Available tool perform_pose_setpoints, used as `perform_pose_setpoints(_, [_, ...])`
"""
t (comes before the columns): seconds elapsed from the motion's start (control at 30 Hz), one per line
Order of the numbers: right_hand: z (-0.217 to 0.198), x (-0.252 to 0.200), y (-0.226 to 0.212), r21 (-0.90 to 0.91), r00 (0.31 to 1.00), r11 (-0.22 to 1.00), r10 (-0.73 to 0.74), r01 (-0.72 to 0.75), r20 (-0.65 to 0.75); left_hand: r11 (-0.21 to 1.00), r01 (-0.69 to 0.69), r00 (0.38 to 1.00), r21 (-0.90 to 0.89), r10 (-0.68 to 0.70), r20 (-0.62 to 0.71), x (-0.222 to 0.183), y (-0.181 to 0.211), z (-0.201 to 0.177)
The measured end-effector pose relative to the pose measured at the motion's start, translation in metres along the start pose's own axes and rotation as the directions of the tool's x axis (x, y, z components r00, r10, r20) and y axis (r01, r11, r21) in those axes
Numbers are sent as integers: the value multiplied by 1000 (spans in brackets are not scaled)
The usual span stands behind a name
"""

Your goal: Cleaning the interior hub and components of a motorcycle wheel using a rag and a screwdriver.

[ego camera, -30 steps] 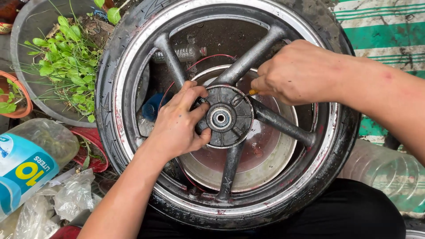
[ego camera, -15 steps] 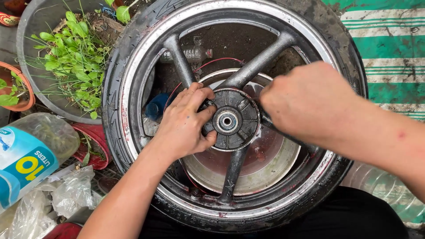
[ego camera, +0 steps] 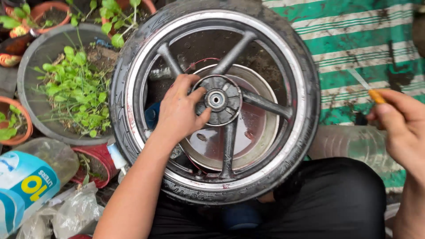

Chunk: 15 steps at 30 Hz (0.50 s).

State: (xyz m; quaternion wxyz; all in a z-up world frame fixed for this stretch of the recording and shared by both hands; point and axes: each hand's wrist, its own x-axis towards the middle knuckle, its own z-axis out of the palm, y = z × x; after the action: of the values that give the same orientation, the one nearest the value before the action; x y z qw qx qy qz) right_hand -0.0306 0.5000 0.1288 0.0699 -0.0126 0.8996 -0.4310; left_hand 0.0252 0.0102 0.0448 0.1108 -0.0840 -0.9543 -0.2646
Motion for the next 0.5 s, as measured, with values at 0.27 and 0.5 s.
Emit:
perform_pose_setpoints(0.27, [-70,-195,168,256,827,879,470,-403,-310,998,-62,983,-9,60,-172,-30,2,-8])
perform_pose_setpoints(0.5, [-67,-339,189,-94,681,770,493,-631,-541,931,-365,922,-21,358,-146,12,-6,70])
